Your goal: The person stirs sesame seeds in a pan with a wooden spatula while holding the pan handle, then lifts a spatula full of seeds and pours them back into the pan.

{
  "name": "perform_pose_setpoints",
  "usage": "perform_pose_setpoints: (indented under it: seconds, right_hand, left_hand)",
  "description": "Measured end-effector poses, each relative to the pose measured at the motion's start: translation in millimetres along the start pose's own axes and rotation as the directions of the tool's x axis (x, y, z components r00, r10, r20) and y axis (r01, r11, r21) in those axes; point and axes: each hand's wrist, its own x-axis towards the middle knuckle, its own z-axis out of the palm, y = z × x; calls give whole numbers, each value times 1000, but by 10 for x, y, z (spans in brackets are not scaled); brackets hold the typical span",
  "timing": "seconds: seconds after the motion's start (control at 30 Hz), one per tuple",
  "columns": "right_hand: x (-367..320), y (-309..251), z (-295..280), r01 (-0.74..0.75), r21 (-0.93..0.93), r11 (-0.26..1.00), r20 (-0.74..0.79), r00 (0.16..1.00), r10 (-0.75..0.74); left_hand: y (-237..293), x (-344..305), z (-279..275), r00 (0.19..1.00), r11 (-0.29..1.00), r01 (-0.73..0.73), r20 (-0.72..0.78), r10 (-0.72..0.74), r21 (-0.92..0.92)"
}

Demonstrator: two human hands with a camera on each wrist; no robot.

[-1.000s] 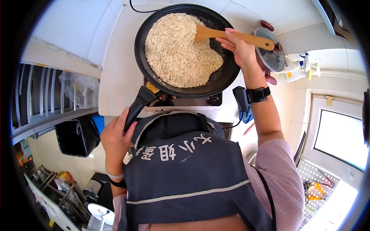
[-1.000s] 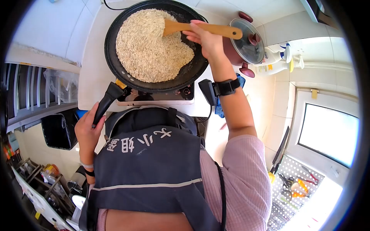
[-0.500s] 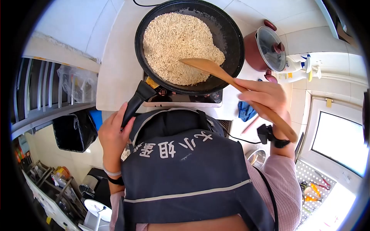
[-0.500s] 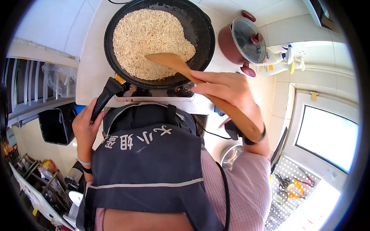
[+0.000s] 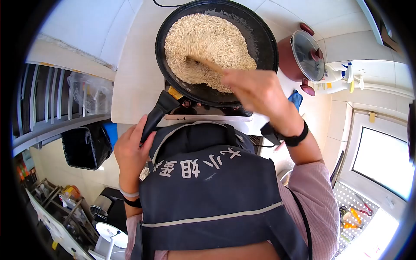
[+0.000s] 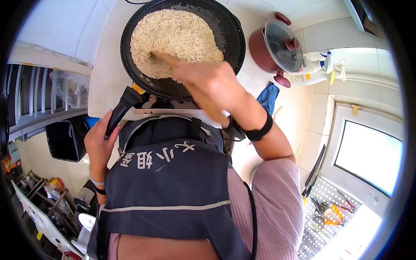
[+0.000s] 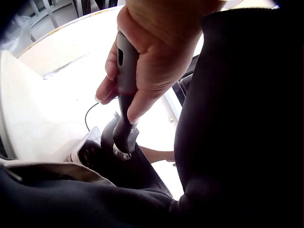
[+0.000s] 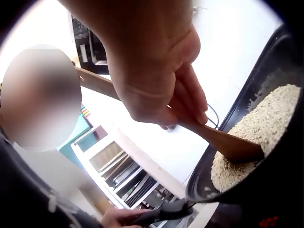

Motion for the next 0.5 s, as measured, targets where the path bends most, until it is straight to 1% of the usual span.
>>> perform_pose_setpoints:
  seconds: [0.07, 0.1, 0.17, 0.23, 0.27, 0.3, 0.33, 0.4, 0.43, 0.5]
  right_hand:
    - [64, 194, 60, -67, -26, 997, -183, 981, 61]
    - [65, 259, 24, -154, -67, 986, -192, 972, 139]
    - [48, 342, -6, -335, 31, 942, -294, 897, 329]
    - [-15, 392, -85, -428, -23, 904, -407, 830, 382]
    - [-85, 403, -142, -513, 64, 856, -428, 761, 488]
    - [-188, 445, -216, -559, 191, 807, -414, 699, 583]
    - [-280, 389, -326, -561, 357, 747, -389, 637, 665]
    - [-329, 86, -605, -667, 352, 656, -393, 531, 751]
    - [-440, 53, -672, -672, 349, 653, -392, 529, 753]
    - [-643, 35, -746, -732, 376, 569, -446, 395, 803]
  left_hand:
    - [7, -6, -3, 1000, 1000, 8, 5, -8, 5]
    - [8, -8, -4, 1000, 1000, 19, 11, -19, 8]
    - [9, -7, -6, 1000, 1000, 22, 11, -22, 8]
    - [6, -6, -12, 999, 999, 31, 14, -32, 6]
    - [5, 3, -19, 1000, 1000, 20, 13, -20, 18]
    - [4, 10, -23, 1000, 1000, 8, 14, -8, 30]
    - [2, 10, -22, 1000, 1000, 12, 15, -13, 26]
    - [5, 10, -10, 1000, 999, 16, 3, -16, 35]
    - [5, 14, -8, 1000, 999, 16, 6, -16, 30]
    - [5, 25, -13, 1000, 999, 7, 5, -7, 39]
